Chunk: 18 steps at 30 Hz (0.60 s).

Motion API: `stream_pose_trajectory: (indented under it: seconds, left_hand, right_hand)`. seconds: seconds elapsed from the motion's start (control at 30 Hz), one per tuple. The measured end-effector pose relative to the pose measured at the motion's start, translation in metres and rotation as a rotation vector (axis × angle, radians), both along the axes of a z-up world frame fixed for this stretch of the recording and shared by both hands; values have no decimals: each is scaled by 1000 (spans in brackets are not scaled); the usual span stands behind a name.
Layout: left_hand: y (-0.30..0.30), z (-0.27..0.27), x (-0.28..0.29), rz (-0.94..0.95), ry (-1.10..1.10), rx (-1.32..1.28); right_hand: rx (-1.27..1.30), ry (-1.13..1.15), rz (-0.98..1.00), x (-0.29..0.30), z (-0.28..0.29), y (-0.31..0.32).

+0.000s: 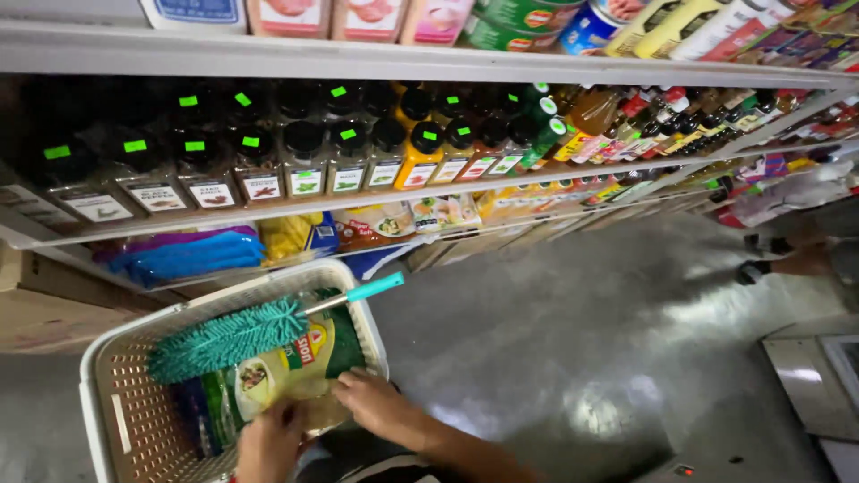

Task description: Restocking various food items including tortilla wraps and spices from a basket onto grocery store shelves.

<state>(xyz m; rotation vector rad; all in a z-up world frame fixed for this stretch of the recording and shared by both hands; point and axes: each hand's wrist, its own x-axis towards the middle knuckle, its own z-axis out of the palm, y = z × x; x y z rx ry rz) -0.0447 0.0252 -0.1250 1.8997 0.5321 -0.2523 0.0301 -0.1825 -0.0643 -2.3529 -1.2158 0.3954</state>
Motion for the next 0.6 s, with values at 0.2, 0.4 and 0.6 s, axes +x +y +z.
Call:
stream_pose_trajectory:
  seconds: [0.2, 0.4, 0.6]
  left_hand:
    - [17, 33, -8, -105, -408, 962]
    - [1, -11, -17, -301, 215, 469]
    - [2, -36, -22, -338, 91, 489]
  right_hand:
    - [3, 1, -17, 24, -53, -21]
    - [10, -86, -51, 36, -70, -21]
    - [48, -128, -46, 44, -79, -14]
